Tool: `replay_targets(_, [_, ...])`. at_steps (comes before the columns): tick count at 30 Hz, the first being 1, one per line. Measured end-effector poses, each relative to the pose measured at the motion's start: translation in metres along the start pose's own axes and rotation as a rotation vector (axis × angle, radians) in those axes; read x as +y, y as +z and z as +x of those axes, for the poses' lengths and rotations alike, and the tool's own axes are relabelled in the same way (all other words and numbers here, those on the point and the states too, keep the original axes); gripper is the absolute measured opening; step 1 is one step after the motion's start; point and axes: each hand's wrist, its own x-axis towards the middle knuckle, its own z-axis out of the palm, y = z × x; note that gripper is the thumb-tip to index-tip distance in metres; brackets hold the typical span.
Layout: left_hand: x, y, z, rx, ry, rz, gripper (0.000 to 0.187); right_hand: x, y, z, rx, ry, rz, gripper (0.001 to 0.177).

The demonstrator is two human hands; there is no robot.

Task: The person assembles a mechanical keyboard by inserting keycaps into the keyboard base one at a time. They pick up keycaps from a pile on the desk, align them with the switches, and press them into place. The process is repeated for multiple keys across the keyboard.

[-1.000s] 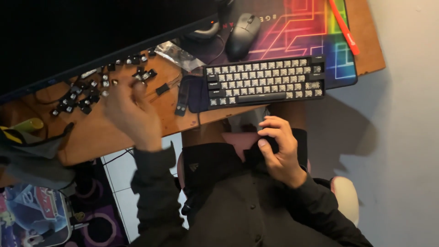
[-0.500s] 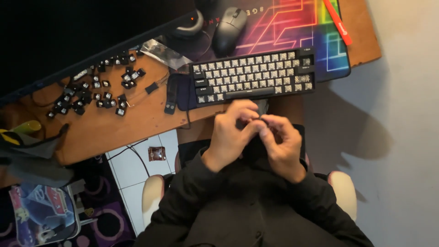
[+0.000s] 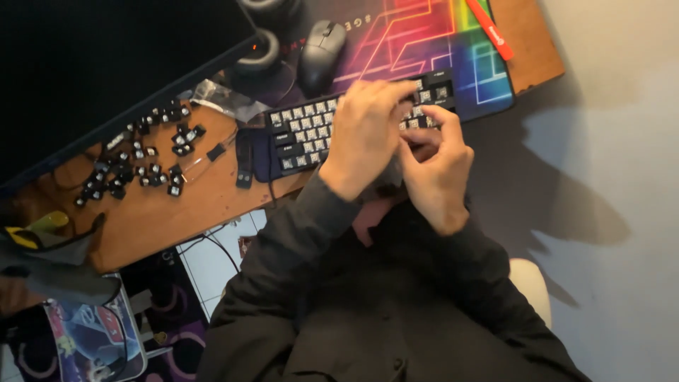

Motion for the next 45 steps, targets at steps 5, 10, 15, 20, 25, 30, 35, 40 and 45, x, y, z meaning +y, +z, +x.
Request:
replay_targets(5, [-0.028,0.026,0.023,0.032,0.170,0.586,0.025,0.014,-0.022,-0.001,-0.100,0.151,-0.070,0.035])
replay_targets(10, [-0.027,0.025,0.029,0.046,0.205,0.694,0.015,0.038,-0.039,-0.008,-0.060,0.238,-0.085,0.020])
replay_targets(15, [-0.029,0.030,0.026,0.054,0.174,0.617,0.012,0.047,-0.048,-0.011,-0.053,0.311,-0.015,0.013])
replay_targets(20, [-0.037,0.031,0.022,0.011,-0.138,0.429,0.051,0.050,-0.050,-0.012,-0.075,0.292,-0.008,0.011])
replay_targets(25, [-0.028,0.022,0.026,0.033,-0.153,0.372,0.018,0.051,-0.051,-0.014,-0.093,0.286,0.003,0.009])
replay_targets(30, [-0.026,0.020,0.024,-0.024,-0.135,0.382,0.010,0.051,-0.053,-0.017,-0.099,0.300,0.031,0.008])
replay_targets(35, [-0.024,0.020,0.026,-0.093,-0.125,0.476,0.018,0.052,-0.053,-0.019,-0.115,0.278,0.018,0.007])
replay_targets(40, [-0.030,0.020,0.030,-0.066,-0.017,0.518,0.024,0.052,-0.054,-0.020,-0.119,0.299,0.023,0.008])
replay_targets(45, [-0.033,0.023,0.032,-0.054,0.020,0.542,0.029,0.055,-0.054,-0.022,-0.120,0.304,0.026,0.007])
